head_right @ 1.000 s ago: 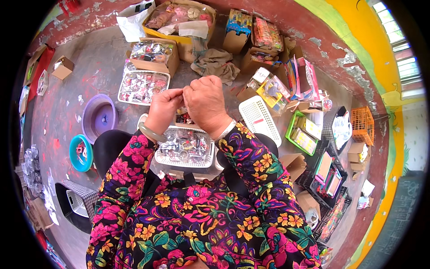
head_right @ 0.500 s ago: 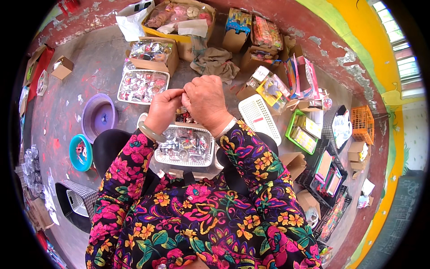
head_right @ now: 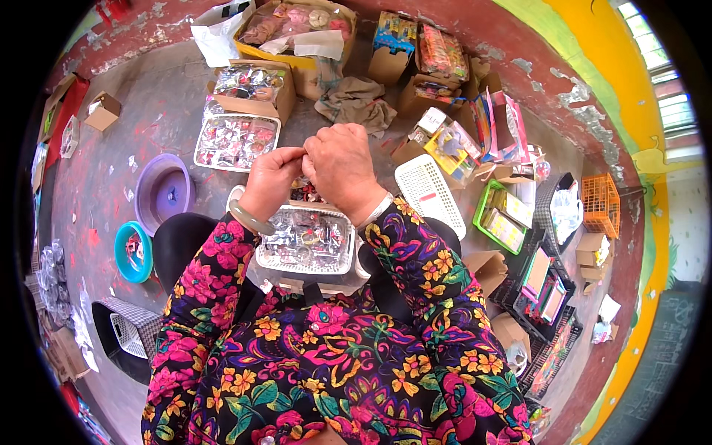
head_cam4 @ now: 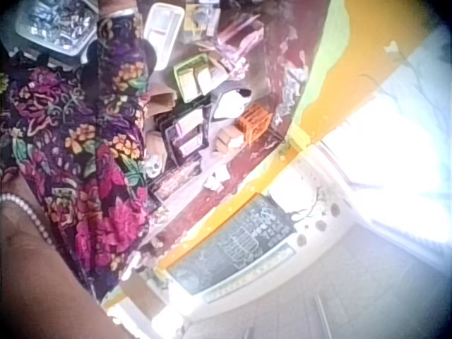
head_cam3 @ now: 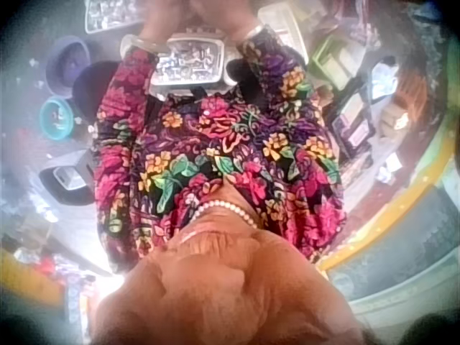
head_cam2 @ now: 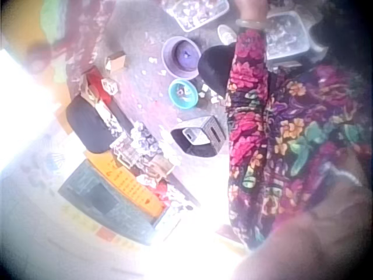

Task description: The person sits on the floor and repeatedly picks up small items from a white basket, places them into small plastic bags, and seals the bags. The person then places the packaged items into a cardboard box. The task involves handling small objects and plastic packaging materials.

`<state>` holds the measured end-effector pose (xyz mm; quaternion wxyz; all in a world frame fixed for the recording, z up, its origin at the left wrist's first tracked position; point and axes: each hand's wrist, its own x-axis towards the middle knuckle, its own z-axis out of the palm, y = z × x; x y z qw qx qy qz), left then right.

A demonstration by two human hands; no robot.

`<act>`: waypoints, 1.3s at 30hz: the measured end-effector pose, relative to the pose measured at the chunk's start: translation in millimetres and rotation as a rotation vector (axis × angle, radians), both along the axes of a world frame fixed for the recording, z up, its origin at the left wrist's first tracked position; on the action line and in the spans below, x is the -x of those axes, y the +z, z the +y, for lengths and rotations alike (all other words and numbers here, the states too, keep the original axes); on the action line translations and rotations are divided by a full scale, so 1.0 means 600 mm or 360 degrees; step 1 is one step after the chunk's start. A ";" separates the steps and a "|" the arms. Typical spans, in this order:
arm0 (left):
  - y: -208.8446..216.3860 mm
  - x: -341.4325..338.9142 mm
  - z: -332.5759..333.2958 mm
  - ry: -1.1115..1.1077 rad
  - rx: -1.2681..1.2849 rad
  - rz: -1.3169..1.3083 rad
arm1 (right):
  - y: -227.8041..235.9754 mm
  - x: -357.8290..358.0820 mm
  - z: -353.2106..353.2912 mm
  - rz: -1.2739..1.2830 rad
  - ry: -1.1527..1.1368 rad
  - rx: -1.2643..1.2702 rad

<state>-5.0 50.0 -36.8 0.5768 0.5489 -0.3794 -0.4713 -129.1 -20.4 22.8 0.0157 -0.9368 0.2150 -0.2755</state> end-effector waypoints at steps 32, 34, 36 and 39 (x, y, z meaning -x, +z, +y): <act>0.020 -0.003 -0.009 0.0001 0.0080 0.0219 | 0.005 0.010 -0.003 -0.0364 -0.0149 -0.0270; 0.024 -0.003 -0.009 -0.0091 -0.0003 0.0201 | 0.000 0.022 -0.006 -0.0467 -0.0225 -0.0606; 0.023 0.000 -0.010 -0.0120 0.0004 0.0368 | -0.009 0.039 -0.013 -0.0628 -0.0336 -0.1040; 0.028 0.002 -0.009 -0.0145 -0.0010 0.0562 | 0.001 0.065 -0.017 -0.0910 -0.0310 -0.1720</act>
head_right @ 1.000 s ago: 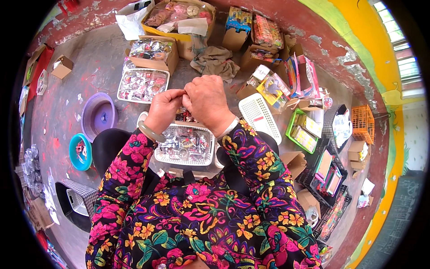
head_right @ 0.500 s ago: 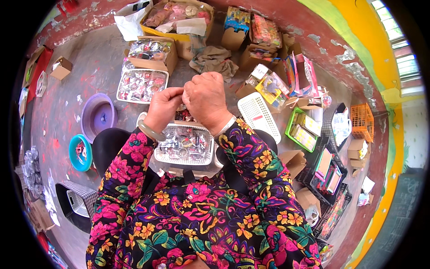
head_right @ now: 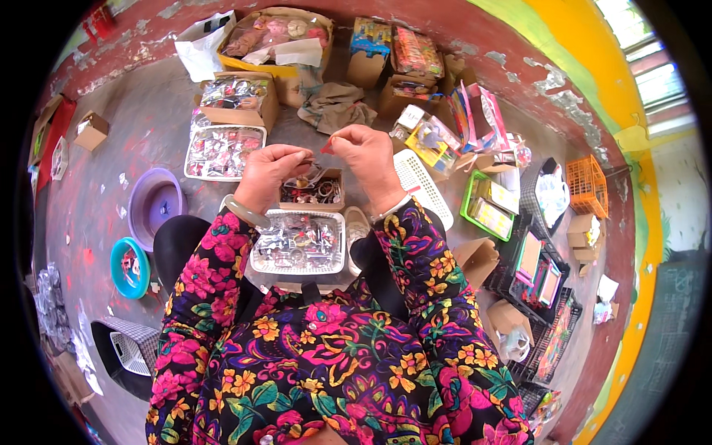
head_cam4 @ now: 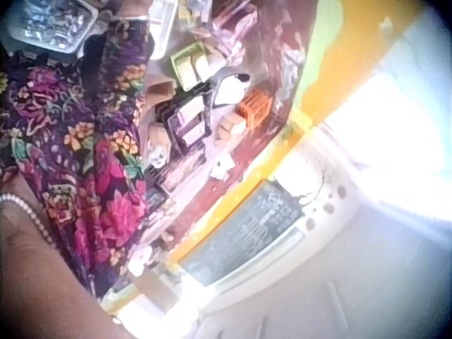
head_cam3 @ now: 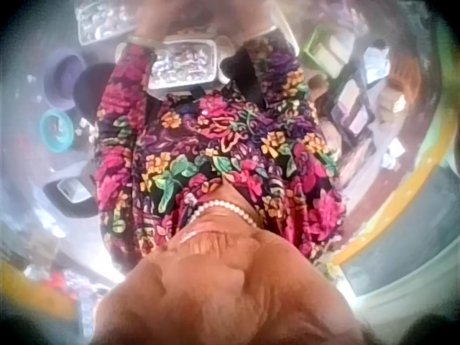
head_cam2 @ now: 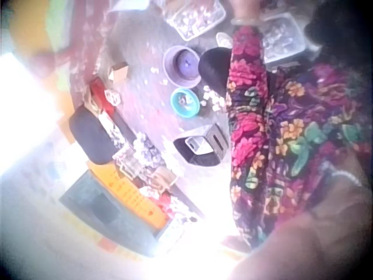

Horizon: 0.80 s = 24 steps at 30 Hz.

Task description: The person sits on the floor and repeatedly picks up small items from a white basket, places them into small plastic bags, and seals the bags. The person then places the packaged items into a cardboard box. The task involves handling small objects and plastic packaging materials.

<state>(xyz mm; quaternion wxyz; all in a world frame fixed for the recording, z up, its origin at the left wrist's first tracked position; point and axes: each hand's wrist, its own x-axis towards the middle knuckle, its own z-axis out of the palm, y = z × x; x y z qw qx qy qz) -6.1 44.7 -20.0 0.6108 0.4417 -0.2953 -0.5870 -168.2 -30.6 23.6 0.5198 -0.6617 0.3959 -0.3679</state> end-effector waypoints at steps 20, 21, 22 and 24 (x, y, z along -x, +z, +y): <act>-0.020 0.003 -0.019 -0.0128 0.0047 0.0035 | -0.123 0.572 0.138 0.0530 -0.1066 -0.0339; -0.027 0.007 -0.022 -0.0140 0.0037 0.0058 | -0.161 0.619 0.161 0.0499 -0.1138 -0.0496; -0.030 0.008 -0.021 -0.0142 0.0024 0.0032 | -0.187 0.641 0.182 0.0582 -0.1207 -0.0615; -0.030 0.009 -0.021 -0.0131 0.0011 -0.0023 | -0.243 0.681 0.226 0.0824 -0.1229 -0.0447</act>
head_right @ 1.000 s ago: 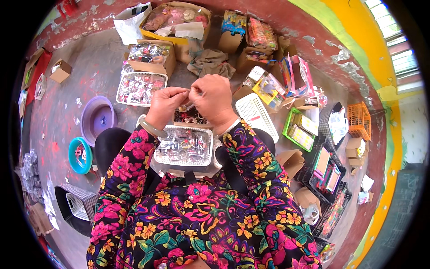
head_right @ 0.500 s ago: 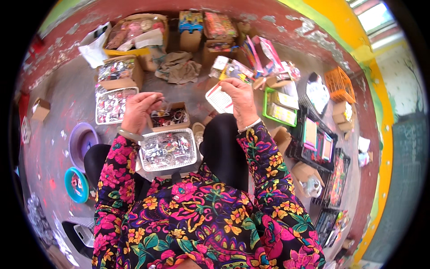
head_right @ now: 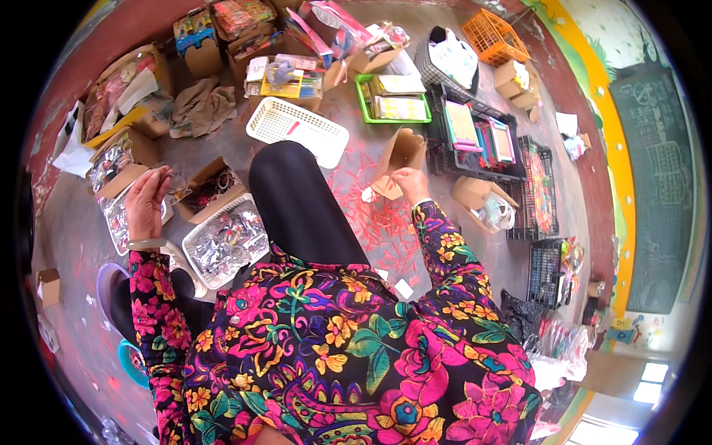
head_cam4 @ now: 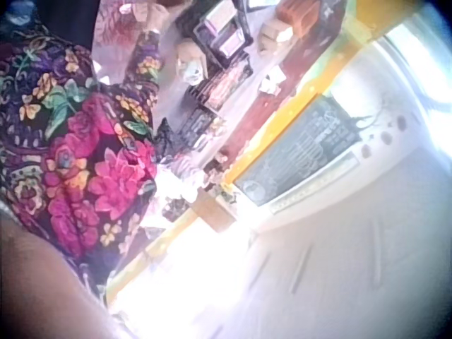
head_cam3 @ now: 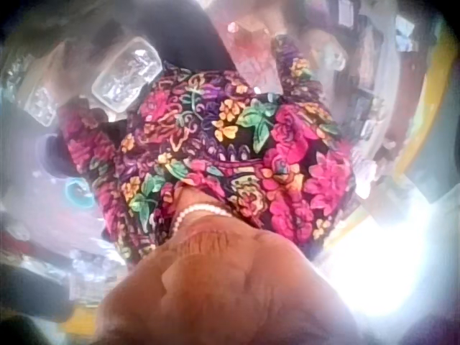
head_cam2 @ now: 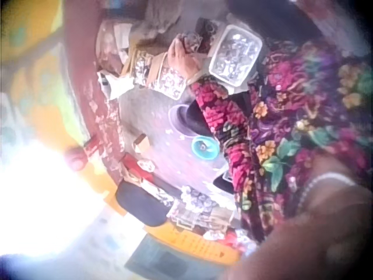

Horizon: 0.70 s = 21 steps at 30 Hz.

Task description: The person sits on the floor and repeatedly picks up small items from a white basket, places them into small plastic bags, and seals the bags. The person then places the packaged items into a cardboard box. The task involves handling small objects and plastic packaging materials.

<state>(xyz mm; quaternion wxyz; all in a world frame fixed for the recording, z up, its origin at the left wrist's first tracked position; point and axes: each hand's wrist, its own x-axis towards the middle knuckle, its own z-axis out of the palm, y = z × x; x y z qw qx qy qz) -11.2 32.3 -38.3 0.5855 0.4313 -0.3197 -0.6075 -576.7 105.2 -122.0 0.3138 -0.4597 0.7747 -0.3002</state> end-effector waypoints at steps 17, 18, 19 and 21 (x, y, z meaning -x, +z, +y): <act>-0.029 0.017 -0.021 -0.0103 -0.0086 -0.0074 | -0.170 0.124 0.145 0.0138 -0.0311 -0.0408; -0.026 0.018 -0.020 -0.0099 -0.0082 -0.0087 | -0.166 0.119 0.143 0.0184 -0.0281 -0.0454; -0.026 0.018 -0.018 -0.0099 -0.0079 -0.0098 | -0.163 0.115 0.143 0.0260 -0.0295 -0.0514; -0.027 0.015 -0.017 -0.0092 -0.0082 -0.0103 | -0.160 0.103 0.138 0.0409 -0.0315 -0.0633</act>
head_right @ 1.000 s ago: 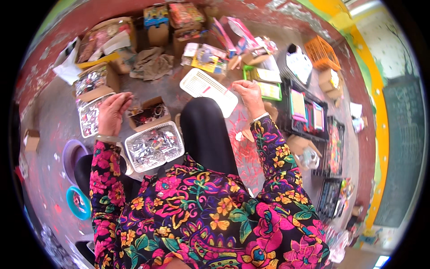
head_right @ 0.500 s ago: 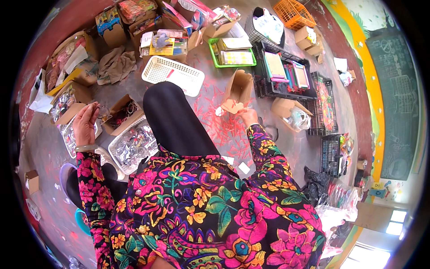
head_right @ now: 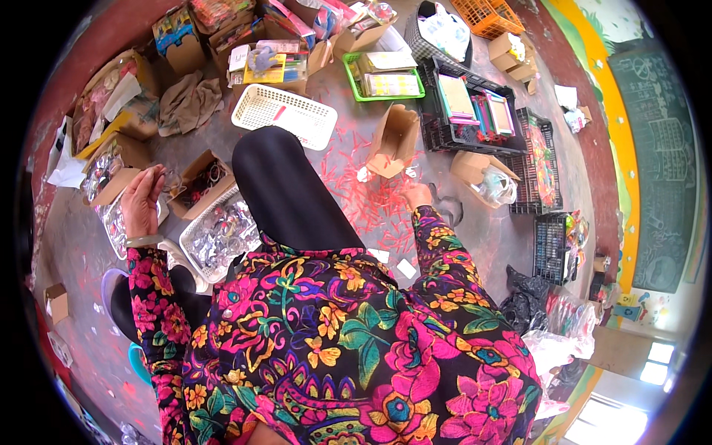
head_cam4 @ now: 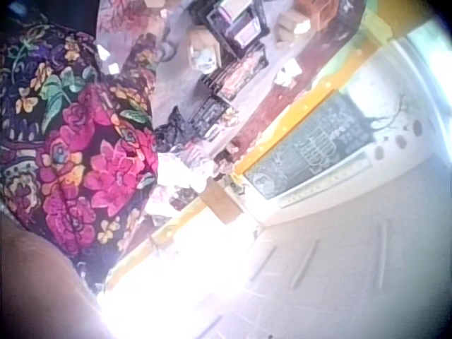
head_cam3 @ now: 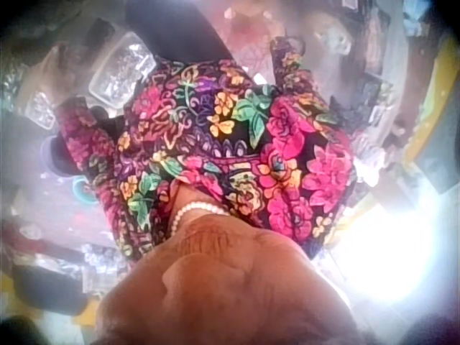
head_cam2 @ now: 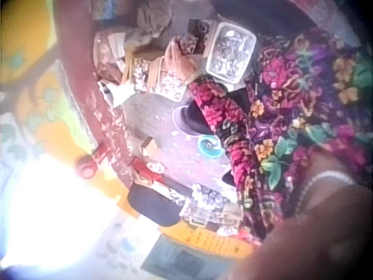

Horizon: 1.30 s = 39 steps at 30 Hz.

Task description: The person sits on the floor and repeatedly picks up small items from a white basket, places them into small plastic bags, and seals the bags. The person then places the packaged items into a cardboard box. The task involves handling small objects and plastic packaging materials.

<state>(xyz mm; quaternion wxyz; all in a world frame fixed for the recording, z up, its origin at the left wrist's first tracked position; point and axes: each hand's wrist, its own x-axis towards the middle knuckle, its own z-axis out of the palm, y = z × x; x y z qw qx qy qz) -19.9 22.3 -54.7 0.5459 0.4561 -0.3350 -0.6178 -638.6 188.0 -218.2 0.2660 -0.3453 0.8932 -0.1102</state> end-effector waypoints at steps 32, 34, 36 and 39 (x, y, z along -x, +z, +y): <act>0.008 0.001 0.001 0.0007 -0.0026 -0.0019 | 0.046 0.002 -0.026 -0.0945 -0.0323 -0.0896; 0.006 0.006 0.000 -0.0016 -0.0034 -0.0008 | 0.045 0.042 -0.005 -0.0904 0.0087 -0.0846; 0.003 0.012 -0.001 -0.0041 -0.0034 -0.0003 | 0.013 0.090 0.007 -0.0342 0.0532 -0.1270; 0.008 0.008 -0.003 -0.0025 -0.0021 -0.0037 | 0.028 0.071 -0.003 -0.0547 0.0192 -0.1109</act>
